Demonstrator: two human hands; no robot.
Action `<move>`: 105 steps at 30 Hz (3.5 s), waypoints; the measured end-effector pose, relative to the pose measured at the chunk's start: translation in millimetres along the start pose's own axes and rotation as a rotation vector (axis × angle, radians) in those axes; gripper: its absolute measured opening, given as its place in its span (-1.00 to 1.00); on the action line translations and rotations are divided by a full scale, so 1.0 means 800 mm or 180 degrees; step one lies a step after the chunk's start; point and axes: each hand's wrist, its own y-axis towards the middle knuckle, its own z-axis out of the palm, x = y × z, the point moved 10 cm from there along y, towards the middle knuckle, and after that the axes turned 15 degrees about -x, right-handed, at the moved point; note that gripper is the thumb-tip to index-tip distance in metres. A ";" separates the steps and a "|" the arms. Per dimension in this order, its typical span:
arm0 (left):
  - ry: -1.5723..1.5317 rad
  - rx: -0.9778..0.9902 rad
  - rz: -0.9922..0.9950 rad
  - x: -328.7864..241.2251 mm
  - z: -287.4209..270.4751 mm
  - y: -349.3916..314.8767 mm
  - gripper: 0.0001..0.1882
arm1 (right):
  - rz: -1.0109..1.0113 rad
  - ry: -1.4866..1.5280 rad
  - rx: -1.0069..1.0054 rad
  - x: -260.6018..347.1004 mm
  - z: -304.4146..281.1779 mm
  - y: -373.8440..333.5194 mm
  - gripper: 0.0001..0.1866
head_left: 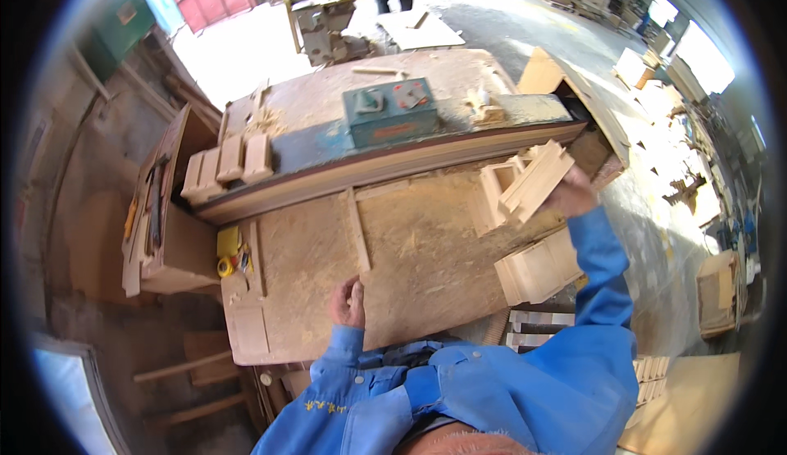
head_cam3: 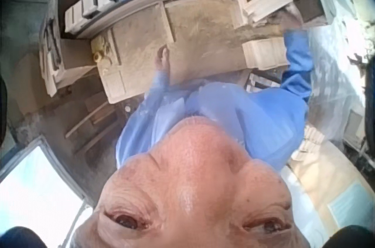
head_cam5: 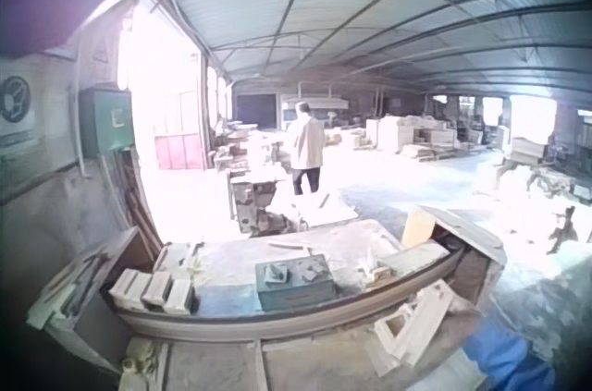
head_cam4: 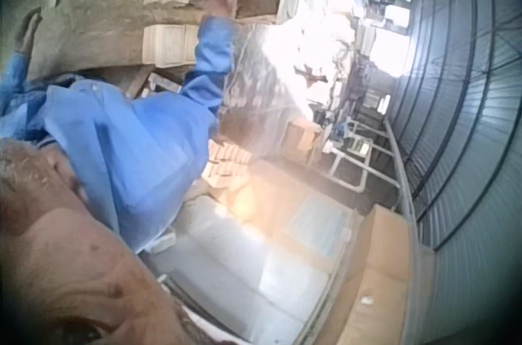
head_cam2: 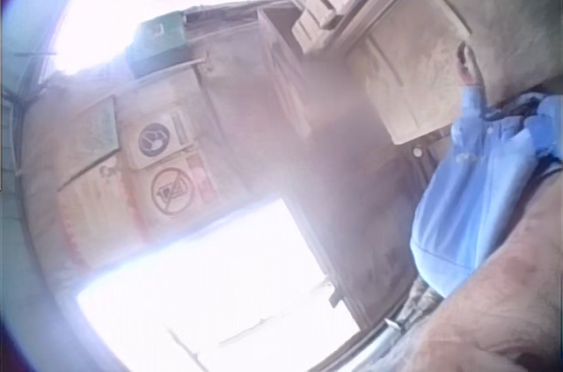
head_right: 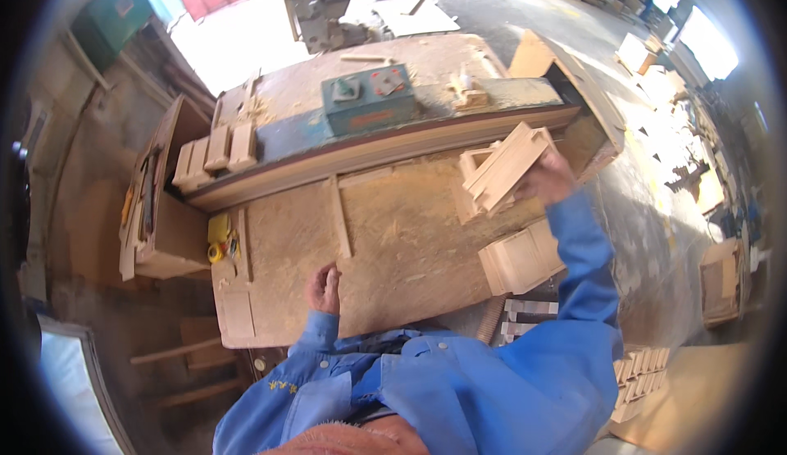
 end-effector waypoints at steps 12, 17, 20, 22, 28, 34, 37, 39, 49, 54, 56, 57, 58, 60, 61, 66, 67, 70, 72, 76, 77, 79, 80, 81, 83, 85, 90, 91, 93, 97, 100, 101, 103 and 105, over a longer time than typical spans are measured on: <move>0.0072 -0.0792 0.0459 -0.047 -0.179 0.147 -0.80 | 0.2229 0.0925 -0.0679 -0.416 0.183 -0.092 -0.70; 0.0688 -0.0819 0.1182 -0.101 -0.188 0.239 -0.74 | 0.1978 -0.0281 -0.1520 -0.454 0.191 -0.076 -0.61; 0.1168 -0.0808 0.1609 -0.132 -0.164 0.297 -0.68 | 0.1375 -0.1610 -0.1458 -0.436 0.201 -0.068 -0.50; 0.1600 -0.0945 0.1846 -0.146 -0.151 0.330 -0.62 | 0.1107 -0.2048 -0.1492 -0.430 0.198 -0.065 -0.48; 0.2996 -0.0391 0.1548 -0.131 -0.071 0.423 -0.51 | 0.0719 -0.1522 -0.1480 -0.446 0.179 -0.052 -0.50; 0.3896 0.0191 0.1294 -0.114 -0.009 0.473 -0.38 | 0.0895 -0.0725 -0.1469 -0.445 0.188 -0.051 -0.52; 0.4239 0.0080 0.1032 -0.107 -0.005 0.489 -0.45 | 0.0727 -0.0508 -0.1407 -0.432 0.201 -0.033 -0.52; 0.4258 0.0053 0.0998 -0.108 0.001 0.493 -0.49 | 0.0732 -0.0359 -0.1420 -0.432 0.209 -0.023 -0.52; 0.3388 -0.0275 0.1314 -0.150 -0.027 0.460 -0.16 | 0.0798 -0.0081 -0.1314 -0.424 0.232 0.010 -0.54; 0.0616 0.0621 0.0207 -0.134 -0.020 0.364 -0.18 | 0.0836 0.0179 -0.1344 -0.417 0.234 0.019 -0.56; -0.0026 0.0911 0.0003 -0.134 0.001 0.311 -0.20 | 0.0729 0.0076 -0.1344 -0.408 0.237 0.023 -0.52; -0.0195 0.1048 -0.0063 -0.133 0.012 0.281 -0.22 | 0.0640 -0.0019 -0.1316 -0.402 0.241 0.024 -0.48; 0.0126 0.1058 0.0678 -0.152 0.023 0.253 -0.26 | 0.0630 -0.0103 -0.1304 -0.400 0.245 0.024 -0.43; 0.0878 0.1228 0.1640 -0.167 0.046 0.194 -0.35 | 0.0645 -0.0052 -0.1227 -0.398 0.256 0.020 -0.43; 0.1198 0.1339 0.1945 -0.168 0.053 0.167 -0.38 | 0.0703 0.0080 -0.1131 -0.400 0.263 0.017 -0.43; 0.1273 0.1766 0.2480 -0.158 0.067 0.101 -0.40 | 0.0894 0.0347 -0.1092 -0.415 0.276 -0.007 -0.51; 0.1209 0.1727 0.2503 -0.156 0.063 0.097 -0.40 | 0.0992 0.0282 -0.1166 -0.420 0.274 -0.013 -0.53; 0.1142 0.1745 0.2483 -0.146 0.051 0.086 -0.42 | 0.1204 0.0645 -0.1212 -0.426 0.283 -0.031 -0.51; 0.1119 0.1535 0.2665 -0.148 0.039 0.080 -0.43 | 0.1318 0.1117 -0.1064 -0.424 0.298 -0.038 -0.53; 0.0862 0.0618 0.2088 -0.135 -0.005 0.087 -0.42 | 0.1143 0.1385 -0.1028 -0.417 0.307 -0.045 -0.54; 0.0742 0.0346 0.1674 -0.119 -0.018 0.093 -0.42 | 0.0974 0.1295 -0.1073 -0.414 0.305 -0.043 -0.54; 0.0401 0.0198 0.0720 -0.070 -0.030 0.099 -0.50 | 0.0757 0.1114 -0.1188 -0.410 0.301 -0.041 -0.53; 0.0092 0.0503 -0.0026 -0.030 -0.023 0.100 -0.49 | 0.0771 0.0914 -0.1170 -0.410 0.301 -0.041 -0.61; -0.0260 0.0793 -0.0822 0.009 -0.014 0.091 -0.48 | 0.0183 0.0649 -0.1129 -0.388 0.303 -0.038 -0.58; -0.0118 0.0756 -0.0790 0.041 -0.014 0.084 -0.55 | -0.0395 0.0020 -0.1368 -0.366 0.308 -0.040 -0.52; -0.0183 0.0684 -0.1484 0.087 -0.016 0.066 -0.63 | -0.0688 -0.0125 -0.1350 -0.346 0.320 -0.055 -0.49; -0.1813 0.0081 -0.1986 0.098 -0.030 0.049 -0.72 | -0.1091 -0.1003 -0.1631 -0.299 0.334 -0.069 -0.45; -0.1953 0.0013 -0.1903 0.091 -0.036 0.054 -0.71 | -0.1137 -0.0711 -0.1582 -0.289 0.333 -0.064 -0.46; -0.1936 -0.0363 -0.1886 0.089 -0.070 0.074 -0.68 | 0.0002 0.0299 -0.1830 -0.319 0.311 -0.054 -0.51; -0.1422 -0.0767 -0.1553 0.070 -0.139 0.116 -0.65 | 0.0276 0.1268 -0.1624 -0.324 0.319 -0.052 -0.54; -0.1770 -0.0676 -0.1762 0.055 -0.148 0.127 -0.69 | 0.0295 0.1269 -0.1457 -0.327 0.333 -0.046 -0.51; -0.1939 -0.0571 -0.1746 0.046 -0.146 0.131 -0.70 | 0.0287 0.1271 -0.1415 -0.327 0.338 -0.043 -0.51; -0.1851 -0.0396 -0.1786 0.037 -0.138 0.136 -0.72 | 0.0371 0.1300 -0.1262 -0.330 0.350 -0.037 -0.49; -0.1815 -0.0175 -0.1704 0.027 -0.126 0.140 -0.71 | 0.0429 0.1301 -0.1187 -0.333 0.358 -0.034 -0.46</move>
